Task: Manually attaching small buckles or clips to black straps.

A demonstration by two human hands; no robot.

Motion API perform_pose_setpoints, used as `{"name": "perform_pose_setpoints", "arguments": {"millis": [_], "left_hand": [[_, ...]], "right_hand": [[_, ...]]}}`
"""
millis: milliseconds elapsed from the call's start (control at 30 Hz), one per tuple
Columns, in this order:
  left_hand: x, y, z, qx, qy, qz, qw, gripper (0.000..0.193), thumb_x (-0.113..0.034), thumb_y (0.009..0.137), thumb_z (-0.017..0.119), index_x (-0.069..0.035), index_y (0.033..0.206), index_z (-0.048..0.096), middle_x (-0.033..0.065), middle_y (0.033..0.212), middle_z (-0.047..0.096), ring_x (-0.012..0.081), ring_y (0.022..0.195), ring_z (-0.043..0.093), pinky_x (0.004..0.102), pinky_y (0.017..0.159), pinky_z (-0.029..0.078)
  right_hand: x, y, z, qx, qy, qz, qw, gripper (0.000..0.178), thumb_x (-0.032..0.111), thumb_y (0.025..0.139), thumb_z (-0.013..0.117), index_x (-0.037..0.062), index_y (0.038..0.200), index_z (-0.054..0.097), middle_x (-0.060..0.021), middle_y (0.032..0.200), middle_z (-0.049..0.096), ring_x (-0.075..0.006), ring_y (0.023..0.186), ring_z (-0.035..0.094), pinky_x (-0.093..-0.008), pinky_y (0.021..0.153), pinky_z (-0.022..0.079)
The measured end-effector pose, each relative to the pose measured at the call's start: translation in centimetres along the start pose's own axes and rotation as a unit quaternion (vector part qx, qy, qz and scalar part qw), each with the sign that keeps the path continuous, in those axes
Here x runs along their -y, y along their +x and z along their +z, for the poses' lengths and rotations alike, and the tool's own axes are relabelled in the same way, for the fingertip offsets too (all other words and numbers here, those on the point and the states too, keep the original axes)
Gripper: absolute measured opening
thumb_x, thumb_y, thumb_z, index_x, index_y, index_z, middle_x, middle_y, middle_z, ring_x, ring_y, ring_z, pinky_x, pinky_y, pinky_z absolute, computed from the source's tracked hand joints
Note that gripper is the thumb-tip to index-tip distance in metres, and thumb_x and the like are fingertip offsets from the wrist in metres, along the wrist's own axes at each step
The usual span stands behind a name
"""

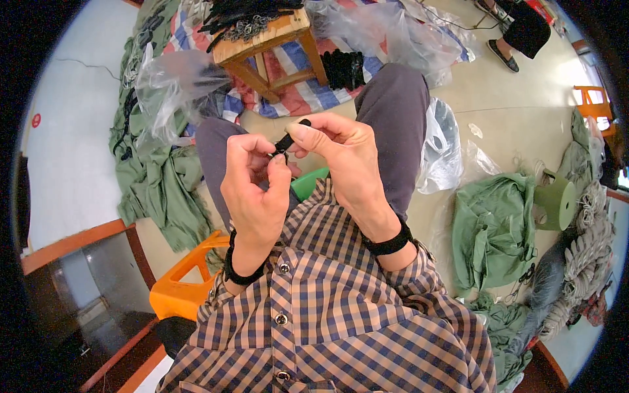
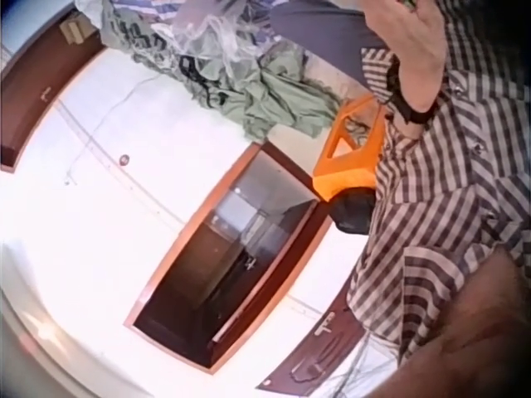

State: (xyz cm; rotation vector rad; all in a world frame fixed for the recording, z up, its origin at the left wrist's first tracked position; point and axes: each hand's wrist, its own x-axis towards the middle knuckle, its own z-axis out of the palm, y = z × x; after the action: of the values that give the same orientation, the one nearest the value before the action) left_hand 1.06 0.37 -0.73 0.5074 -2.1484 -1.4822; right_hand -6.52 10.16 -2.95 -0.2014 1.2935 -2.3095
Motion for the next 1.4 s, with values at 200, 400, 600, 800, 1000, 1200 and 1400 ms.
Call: {"name": "perform_pose_setpoints", "arguments": {"millis": [200, 400, 600, 800, 1000, 1200, 1400], "left_hand": [[-0.3, 0.0, 0.5, -0.007, -0.051, 0.023, 0.998, 0.019, 0.005, 0.076, 0.057, -0.002, 0.091, 0.047, 0.0057, 0.077, 0.057, 0.0093, 0.059, 0.057, 0.0225, 0.056, 0.047], [-0.6, -0.1, 0.7, -0.017, -0.107, 0.027, 0.994, 0.018, 0.005, 0.077, 0.056, -0.001, 0.091, 0.047, 0.0042, 0.076, 0.055, 0.0062, 0.06, 0.055, 0.0203, 0.054, 0.045], [-0.4, 0.0, 0.6, -0.04, -0.078, 0.015, 0.996, 0.017, 0.005, 0.077, 0.055, -0.001, 0.089, 0.046, 0.0026, 0.071, 0.052, 0.0063, 0.059, 0.054, 0.0201, 0.053, 0.044], [-0.1, 0.0, 0.7, -0.056, -0.08, 0.017, 0.995, 0.016, 0.005, 0.075, 0.056, -0.002, 0.087, 0.047, 0.0034, 0.07, 0.053, 0.0079, 0.057, 0.055, 0.0217, 0.053, 0.045], [0.2, 0.2, 0.5, -0.061, -0.043, 0.053, 0.996, 0.016, 0.007, 0.072, 0.056, -0.002, 0.084, 0.051, 0.0042, 0.07, 0.053, 0.0106, 0.055, 0.054, 0.0227, 0.052, 0.044], [0.3, 0.5, 0.4, -0.051, 0.078, 0.163, 0.982, 0.012, 0.005, 0.076, 0.057, -0.001, 0.085, 0.052, 0.0013, 0.073, 0.049, 0.0056, 0.058, 0.046, 0.0189, 0.053, 0.038], [0.0, 0.5, 0.3, -0.053, 0.11, 0.127, 0.984, 0.013, 0.005, 0.075, 0.058, -0.002, 0.085, 0.053, 0.0013, 0.069, 0.05, 0.006, 0.055, 0.046, 0.0196, 0.052, 0.039]], "right_hand": [[0.3, -0.1, -0.2, 0.0, 0.075, 0.015, 0.997, 0.015, 0.009, 0.081, 0.066, -0.0023, 0.09, 0.066, -0.0051, 0.073, 0.063, -0.0103, 0.067, 0.058, -0.0228, 0.06, 0.047], [0.6, -0.5, -0.2, 0.021, 0.076, 0.001, 0.997, 0.014, 0.009, 0.081, 0.066, -0.0028, 0.089, 0.065, -0.0051, 0.073, 0.063, -0.0107, 0.064, 0.058, -0.0233, 0.057, 0.048], [1.1, -1.1, 0.5, 0.004, -0.05, -0.059, 0.997, 0.015, 0.009, 0.082, 0.066, -0.0029, 0.091, 0.065, -0.0052, 0.077, 0.064, -0.0093, 0.069, 0.06, -0.022, 0.062, 0.049], [0.8, -0.9, 0.3, 0.009, -0.053, -0.057, 0.997, 0.015, 0.009, 0.081, 0.066, -0.002, 0.091, 0.066, -0.0043, 0.081, 0.065, -0.0093, 0.072, 0.061, -0.0212, 0.065, 0.049], [0.8, -0.7, 0.4, 0.009, -0.063, -0.056, 0.996, 0.015, 0.008, 0.081, 0.067, -0.0019, 0.091, 0.066, -0.0044, 0.082, 0.065, -0.0098, 0.072, 0.061, -0.0216, 0.066, 0.049], [0.8, -0.7, 0.3, 0.005, -0.089, -0.061, 0.994, 0.014, 0.008, 0.081, 0.067, -0.0025, 0.091, 0.066, -0.0043, 0.082, 0.065, -0.0089, 0.073, 0.06, -0.0206, 0.067, 0.049], [0.7, -0.6, 0.2, 0.012, -0.112, -0.071, 0.991, 0.013, 0.006, 0.08, 0.067, -0.0028, 0.09, 0.066, -0.0031, 0.081, 0.064, -0.0065, 0.072, 0.058, -0.0192, 0.065, 0.048]]}}
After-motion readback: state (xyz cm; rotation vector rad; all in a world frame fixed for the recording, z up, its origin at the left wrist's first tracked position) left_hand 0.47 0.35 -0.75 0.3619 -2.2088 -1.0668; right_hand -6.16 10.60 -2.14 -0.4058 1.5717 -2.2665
